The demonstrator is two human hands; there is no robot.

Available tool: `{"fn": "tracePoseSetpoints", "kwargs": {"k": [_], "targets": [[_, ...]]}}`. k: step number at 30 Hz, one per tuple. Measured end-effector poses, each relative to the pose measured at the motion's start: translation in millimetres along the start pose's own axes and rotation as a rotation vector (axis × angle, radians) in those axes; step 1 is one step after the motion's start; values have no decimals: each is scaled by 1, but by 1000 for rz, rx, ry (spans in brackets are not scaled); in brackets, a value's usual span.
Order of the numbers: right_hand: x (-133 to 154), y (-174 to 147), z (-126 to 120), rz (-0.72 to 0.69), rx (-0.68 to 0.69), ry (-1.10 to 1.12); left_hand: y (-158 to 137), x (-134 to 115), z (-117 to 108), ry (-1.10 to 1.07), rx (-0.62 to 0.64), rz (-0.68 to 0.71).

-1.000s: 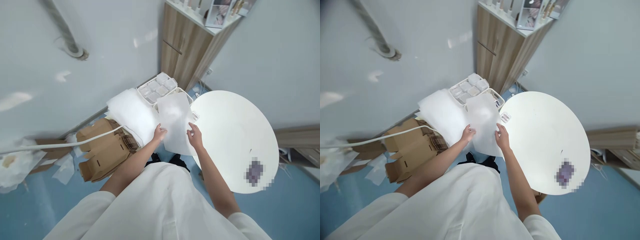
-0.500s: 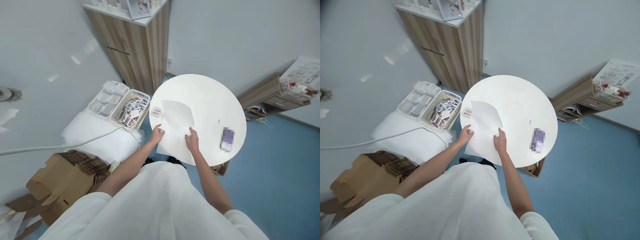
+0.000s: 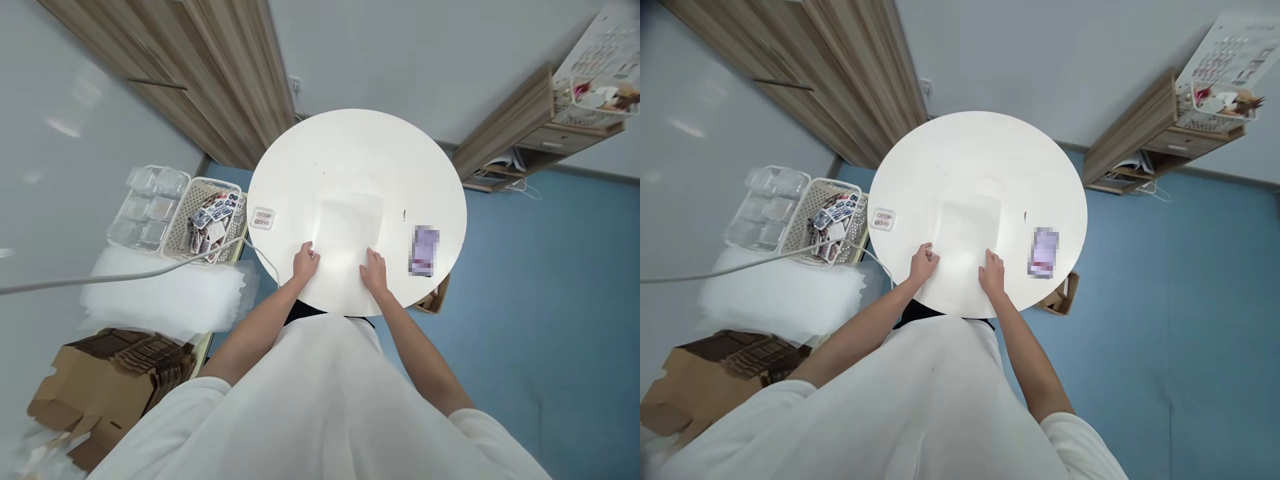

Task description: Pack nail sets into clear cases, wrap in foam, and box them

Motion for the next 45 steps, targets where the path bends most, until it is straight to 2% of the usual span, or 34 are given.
{"fn": "tracePoseSetpoints", "kwargs": {"k": [11, 16, 18, 22, 25, 33, 40, 45], "targets": [[-12, -8, 4, 110, -46, -39, -2, 1, 10, 98, 16, 45], [-11, -24, -8, 93, -84, -24, -12, -8, 3, 142, 28, 209], [-9, -35, -9, 23, -71, -54, -21, -11, 1, 185, 106, 260], [1, -53, -2, -211, 29, -112, -41, -7, 2, 230, 333, 288], [5, -55, 5, -239, 57, -150, -48, -3, 6, 257, 407, 309], [7, -36, 3, -154, 50, -163, -29, -6, 13, 349, 425, 360], [7, -29, 1, -150, 56, -183, -24, -5, 15, 294, 388, 410], [9, -30, 0, -146, 74, -249, -25, -4, 17, 479, 415, 450]]}}
Point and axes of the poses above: each hand's wrist, its own y-axis towards the middle knuckle, its own z-axis out of the palm, x = y × z, the point moved 3 cm from there along y, towards the middle knuckle, and after that the axes turned 14 degrees about -y, right-handed, at the moved point
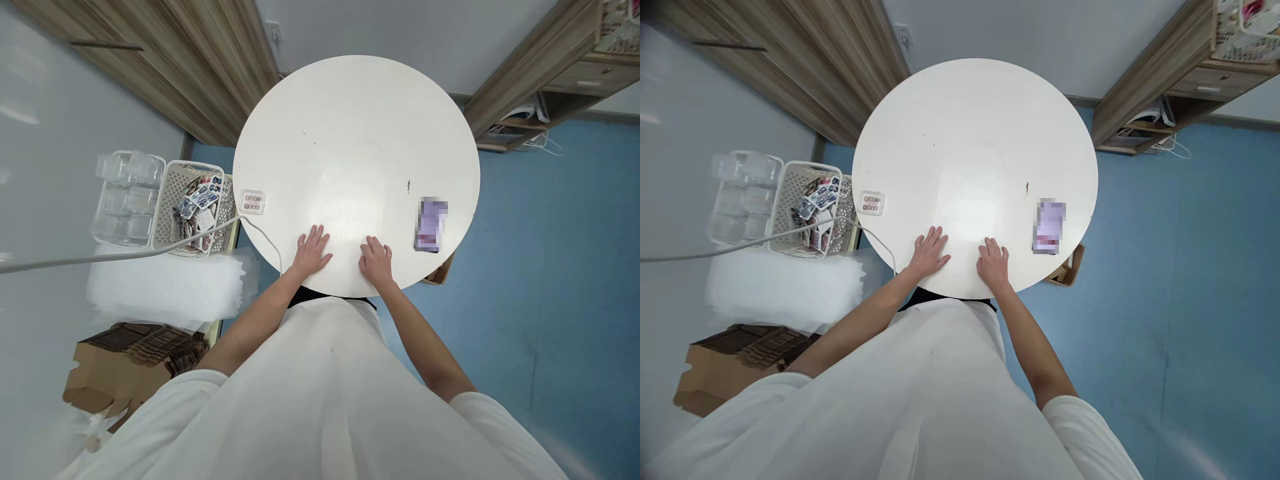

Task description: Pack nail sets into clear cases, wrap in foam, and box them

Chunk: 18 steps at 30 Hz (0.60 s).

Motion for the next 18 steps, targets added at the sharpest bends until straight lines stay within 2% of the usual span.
{"fn": "tracePoseSetpoints", "kwargs": {"k": [6, 9, 11, 14, 18], "targets": [[1, -1, -10, 28, -40, -17, -3, 4, -3, 140, 5, 42], [1, 1, -20, 140, -157, 36, -11, 18, -18, 121, -44, 22], [8, 8, -25, 216, -224, 84, -20, 36, -36, 93, -99, -21], [39, 32, -27, 144, -185, 189, -32, 76, -67, 22, -217, -137], [106, 74, -20, -30, 26, 369, -38, 128, -102, -209, -397, -285]]}}
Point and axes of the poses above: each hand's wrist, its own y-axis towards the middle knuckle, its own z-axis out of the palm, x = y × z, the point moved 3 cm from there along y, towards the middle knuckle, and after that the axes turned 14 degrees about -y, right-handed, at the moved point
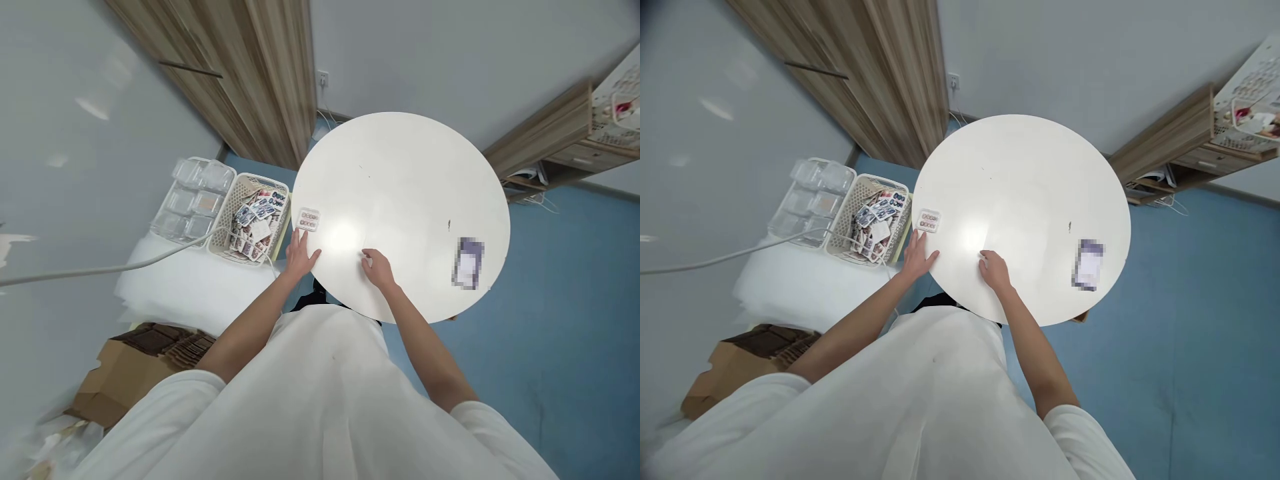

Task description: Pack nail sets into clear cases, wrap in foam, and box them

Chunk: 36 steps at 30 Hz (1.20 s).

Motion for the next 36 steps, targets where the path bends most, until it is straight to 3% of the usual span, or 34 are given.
{"fn": "tracePoseSetpoints", "kwargs": {"k": [4, 8, 13, 18, 25, 36], "targets": [[46, 39, 23, 112, 135, 254, 26, 16, -24, -251, -112, -95], [77, 64, 35, 263, 225, 533, 48, 14, -35, -388, -112, -127], [106, 83, 49, 330, 305, 723, 63, 13, -33, -433, -23, -228], [120, 88, 62, 319, 281, 798, 65, 18, -28, -426, -44, -243], [98, 72, 48, 234, 277, 780, 55, 6, -12, -548, -33, -203], [-4, -11, -2, 282, 87, 609, 7, -80, 56, -539, 154, -1]]}}
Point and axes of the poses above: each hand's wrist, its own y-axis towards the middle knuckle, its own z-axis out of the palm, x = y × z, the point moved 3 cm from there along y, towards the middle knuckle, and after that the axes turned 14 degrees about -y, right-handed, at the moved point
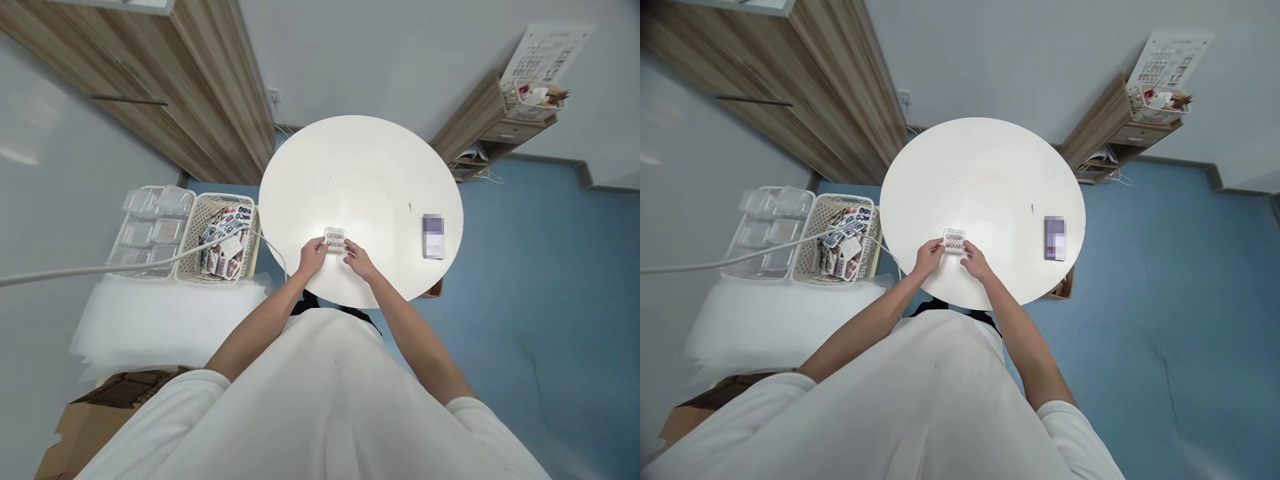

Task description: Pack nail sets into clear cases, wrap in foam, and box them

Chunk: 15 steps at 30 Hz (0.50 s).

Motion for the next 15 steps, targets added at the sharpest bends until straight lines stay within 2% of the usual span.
{"fn": "tracePoseSetpoints", "kwargs": {"k": [3, 7, 15], "targets": [[-20, -21, -25, 9, -21, -16, -12, -4, 29, 29, 49, 19], [-44, -42, -48, -15, -15, -39, -29, -3, 57, 73, 108, 21], [-81, -62, -63, -80, -11, -126, -64, 5, 85, 132, 118, -21]]}}
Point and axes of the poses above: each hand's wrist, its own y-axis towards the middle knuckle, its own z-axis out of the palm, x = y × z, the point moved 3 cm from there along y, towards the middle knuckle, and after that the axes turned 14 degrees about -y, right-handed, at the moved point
